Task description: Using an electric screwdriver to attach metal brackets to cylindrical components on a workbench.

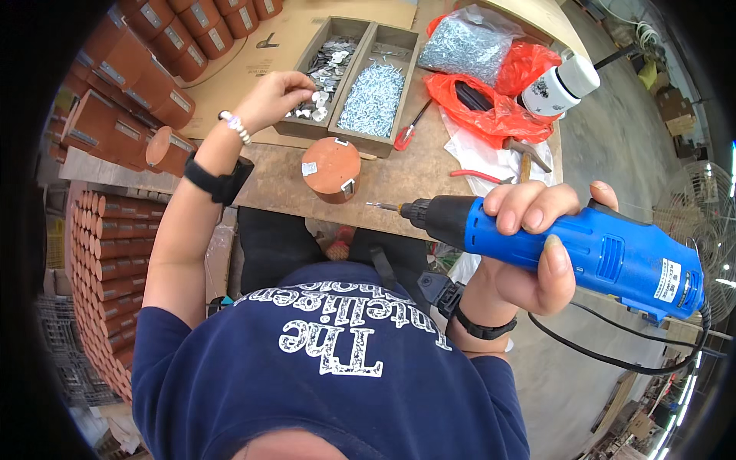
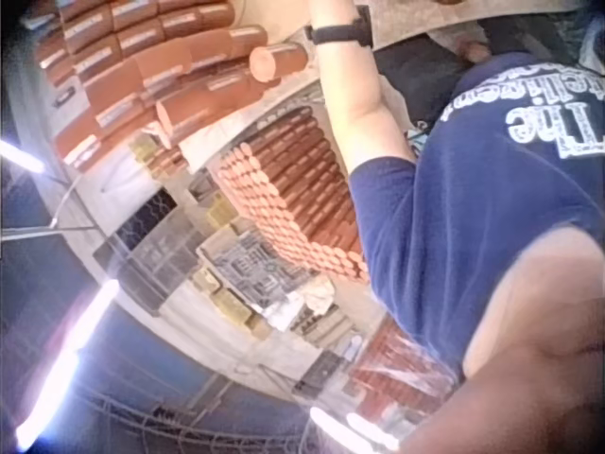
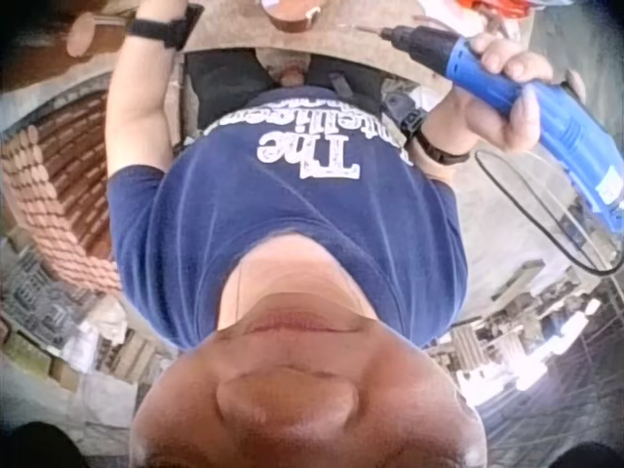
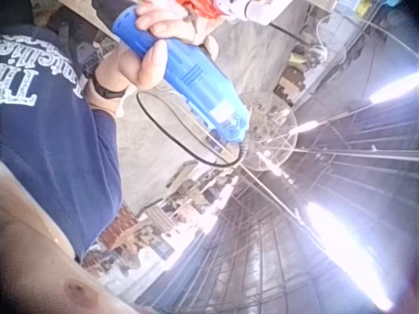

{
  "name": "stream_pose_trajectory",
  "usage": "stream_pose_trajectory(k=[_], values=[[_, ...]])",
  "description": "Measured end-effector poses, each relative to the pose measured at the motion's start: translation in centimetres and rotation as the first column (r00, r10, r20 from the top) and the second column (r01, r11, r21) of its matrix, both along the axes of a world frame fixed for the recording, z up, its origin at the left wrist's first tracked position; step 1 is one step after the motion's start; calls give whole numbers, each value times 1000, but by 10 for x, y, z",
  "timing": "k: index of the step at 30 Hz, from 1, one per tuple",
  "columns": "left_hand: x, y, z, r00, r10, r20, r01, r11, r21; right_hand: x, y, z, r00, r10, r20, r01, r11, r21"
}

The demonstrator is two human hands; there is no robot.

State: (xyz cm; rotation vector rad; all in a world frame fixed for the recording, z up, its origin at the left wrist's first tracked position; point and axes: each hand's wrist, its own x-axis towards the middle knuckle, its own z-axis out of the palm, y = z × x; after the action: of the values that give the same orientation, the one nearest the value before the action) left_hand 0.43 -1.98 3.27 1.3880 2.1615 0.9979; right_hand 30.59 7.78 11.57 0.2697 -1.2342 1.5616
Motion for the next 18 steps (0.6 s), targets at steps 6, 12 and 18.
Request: stream_pose_trajectory(k=[6,12,18], values=[[-4,28,-23,916,-145,-375,-8,926,-377,2,2,0,1000,-16,13,16,1000,-2],[-3,30,-23,893,-133,-430,-67,905,-420,9,3,-2,999,-31,13,31,1000,-2],[-6,25,-28,890,-53,-452,-112,937,-331,9,6,-3,1000,-19,-12,19,999,-27]])
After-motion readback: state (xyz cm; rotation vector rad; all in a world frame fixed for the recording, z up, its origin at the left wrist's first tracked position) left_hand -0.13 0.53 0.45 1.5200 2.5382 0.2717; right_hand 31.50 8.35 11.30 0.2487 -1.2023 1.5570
